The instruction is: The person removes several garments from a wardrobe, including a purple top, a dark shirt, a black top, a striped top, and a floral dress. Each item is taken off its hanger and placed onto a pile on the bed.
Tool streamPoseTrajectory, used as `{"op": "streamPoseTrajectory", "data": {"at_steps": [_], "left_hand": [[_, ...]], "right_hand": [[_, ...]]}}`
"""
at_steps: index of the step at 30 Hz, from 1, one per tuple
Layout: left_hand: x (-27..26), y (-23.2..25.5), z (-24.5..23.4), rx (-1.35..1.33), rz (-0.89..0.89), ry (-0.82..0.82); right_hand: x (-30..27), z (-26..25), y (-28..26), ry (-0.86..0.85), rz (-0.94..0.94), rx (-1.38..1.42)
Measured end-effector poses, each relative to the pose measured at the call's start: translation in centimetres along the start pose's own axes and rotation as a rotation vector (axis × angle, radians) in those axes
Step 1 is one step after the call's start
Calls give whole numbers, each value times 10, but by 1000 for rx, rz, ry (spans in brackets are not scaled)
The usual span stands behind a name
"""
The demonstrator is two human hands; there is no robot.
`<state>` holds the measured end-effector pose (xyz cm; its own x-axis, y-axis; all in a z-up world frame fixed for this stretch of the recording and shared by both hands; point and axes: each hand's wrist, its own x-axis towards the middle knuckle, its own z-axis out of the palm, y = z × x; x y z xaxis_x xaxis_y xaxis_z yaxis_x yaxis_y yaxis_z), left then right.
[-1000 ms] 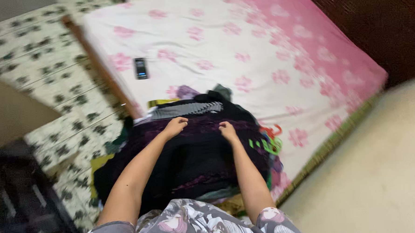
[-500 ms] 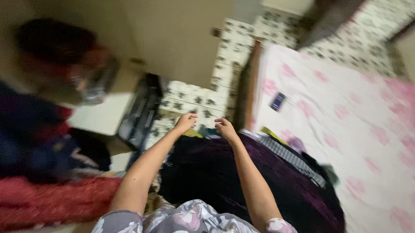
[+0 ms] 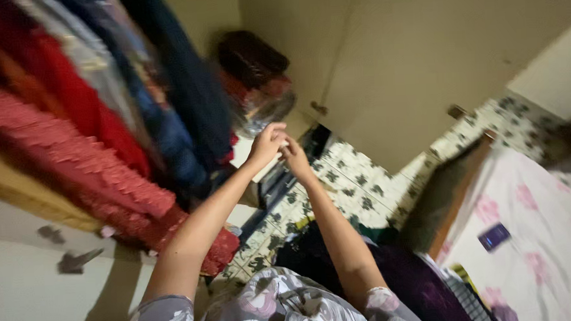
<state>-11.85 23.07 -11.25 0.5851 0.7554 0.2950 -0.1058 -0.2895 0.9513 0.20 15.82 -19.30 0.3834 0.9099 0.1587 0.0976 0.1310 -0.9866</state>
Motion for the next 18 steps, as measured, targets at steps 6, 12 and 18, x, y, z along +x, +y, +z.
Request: {"op": "streamPoseTrajectory", "data": {"at_steps": [6,12,18], "left_hand": [[-1,179,-94,608,574,317],[22,270,-163,1033,710,615],[89,299,-241,1525,569,790]], "right_hand": [[95,71,-112,19,-515,-19],[163,126,-271,-78,-601,123],[233,190,-382,-297,-635,176]]}}
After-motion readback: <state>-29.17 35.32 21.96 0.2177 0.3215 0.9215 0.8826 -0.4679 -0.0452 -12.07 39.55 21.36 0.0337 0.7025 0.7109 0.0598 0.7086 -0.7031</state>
